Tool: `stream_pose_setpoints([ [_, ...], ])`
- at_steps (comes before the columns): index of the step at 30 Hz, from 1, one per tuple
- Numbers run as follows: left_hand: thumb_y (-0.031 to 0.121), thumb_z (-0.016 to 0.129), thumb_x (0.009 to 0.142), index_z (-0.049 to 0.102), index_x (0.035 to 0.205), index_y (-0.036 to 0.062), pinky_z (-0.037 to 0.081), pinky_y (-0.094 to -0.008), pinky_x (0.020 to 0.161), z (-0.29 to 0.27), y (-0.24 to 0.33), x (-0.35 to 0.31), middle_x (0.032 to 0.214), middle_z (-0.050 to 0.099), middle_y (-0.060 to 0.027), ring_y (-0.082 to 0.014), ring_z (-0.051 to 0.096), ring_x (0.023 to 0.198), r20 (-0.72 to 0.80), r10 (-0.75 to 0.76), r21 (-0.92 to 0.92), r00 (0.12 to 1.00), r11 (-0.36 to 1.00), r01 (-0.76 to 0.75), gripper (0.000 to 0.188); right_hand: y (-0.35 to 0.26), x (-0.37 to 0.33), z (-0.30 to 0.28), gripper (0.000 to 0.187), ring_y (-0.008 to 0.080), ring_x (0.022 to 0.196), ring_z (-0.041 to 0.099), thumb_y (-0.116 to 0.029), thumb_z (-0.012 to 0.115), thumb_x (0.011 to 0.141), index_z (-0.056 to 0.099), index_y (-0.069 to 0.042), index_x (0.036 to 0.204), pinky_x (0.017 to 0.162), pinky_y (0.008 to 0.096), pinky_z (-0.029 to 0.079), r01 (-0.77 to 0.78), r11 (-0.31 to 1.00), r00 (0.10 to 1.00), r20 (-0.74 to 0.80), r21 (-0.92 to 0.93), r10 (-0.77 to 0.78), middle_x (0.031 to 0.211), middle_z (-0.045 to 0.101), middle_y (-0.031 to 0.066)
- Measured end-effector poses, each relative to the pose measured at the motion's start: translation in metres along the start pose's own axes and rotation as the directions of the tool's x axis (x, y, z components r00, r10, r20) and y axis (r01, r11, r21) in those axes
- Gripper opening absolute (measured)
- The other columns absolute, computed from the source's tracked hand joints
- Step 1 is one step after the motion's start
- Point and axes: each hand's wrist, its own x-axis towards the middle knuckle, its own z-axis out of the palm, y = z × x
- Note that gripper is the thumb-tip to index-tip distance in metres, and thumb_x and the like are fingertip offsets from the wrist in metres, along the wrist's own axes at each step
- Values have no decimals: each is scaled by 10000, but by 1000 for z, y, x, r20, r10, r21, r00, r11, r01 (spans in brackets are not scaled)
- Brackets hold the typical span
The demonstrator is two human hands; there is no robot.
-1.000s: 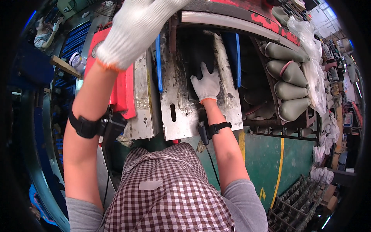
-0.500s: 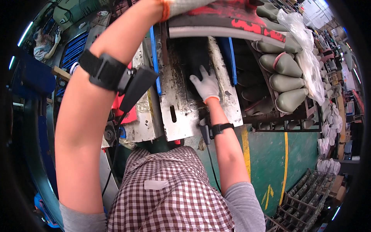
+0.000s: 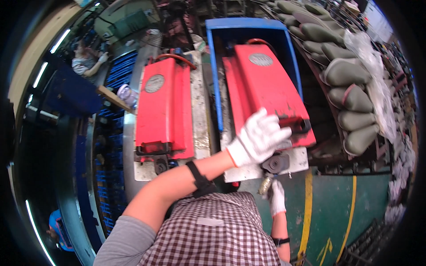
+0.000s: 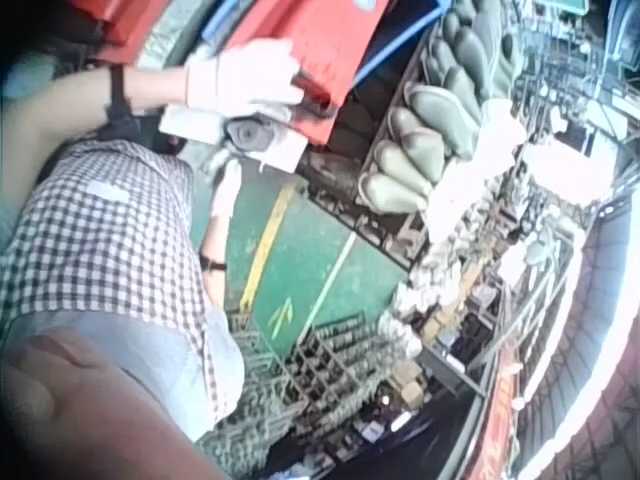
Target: Using a hydraulic press machine to attach soles to shoes in a factory setting.
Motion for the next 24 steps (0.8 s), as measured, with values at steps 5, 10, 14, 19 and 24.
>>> stream_pose_setpoints([
  [5, 228, 618, 739, 638, 1257, 126, 472, -540, 1004, 46, -6, -67, 934, 538, -41, -280, 598, 1068, 40, 61, 57, 997, 996, -63, 528, -39, -39, 41, 491, 312, 869, 707, -554, 415, 1090, 562, -174, 1363, 661, 434, 603, -316, 854, 931, 310, 413, 194, 1105, 703, 143],
  [10, 227, 595, 779, 654, 1235, 137, 444, -536, 1086, 66, -12, -94, 979, 571, -54, -270, 586, 1136, 123, 50, 85, 991, 995, -61, 468, -53, -46, 27, 514, 244, 706, 642, -561, 402, 1091, 576, -158, 1359, 600, 363, 515, -540, 679, 817, 505, 498, 279, 1015, 708, 135],
  [14, 212, 602, 771, 644, 1259, 141, 439, -539, 1099, 68, -14, -95, 1017, 569, -54, -270, 576, 1171, 162, 59, 55, 985, 996, -69, 496, -54, -30, -8, 569, 166, 530, 484, -679, 497, 1009, 615, -131, 915, 501, 336, 398, -526, 664, 851, 333, 532, 407, 676, 566, 10],
  [19, 158, 637, 707, 643, 1241, 117, 472, -549, 1040, 54, -6, -95, 1060, 599, -82, -283, 597, 1160, 95, 36, 51, 995, 998, -41, 535, -85, -10, -12, 470, 146, 574, 555, -624, 622, 969, 599, -183, 805, 494, 295, 425, -128, 688, 969, -59, 714, 241, 648, 567, -53],
  [24, 104, 670, 673, 640, 1174, 57, 479, -494, 980, -12, 14, -78, 1127, 613, -125, -355, 580, 1123, 183, -110, -142, 977, 980, 137, 504, -78, -3, -11, 298, 151, 619, 614, -499, 653, 990, 616, -204, 960, 523, 330, 490, 218, 656, 894, -418, 723, 163, 749, 649, -51],
])
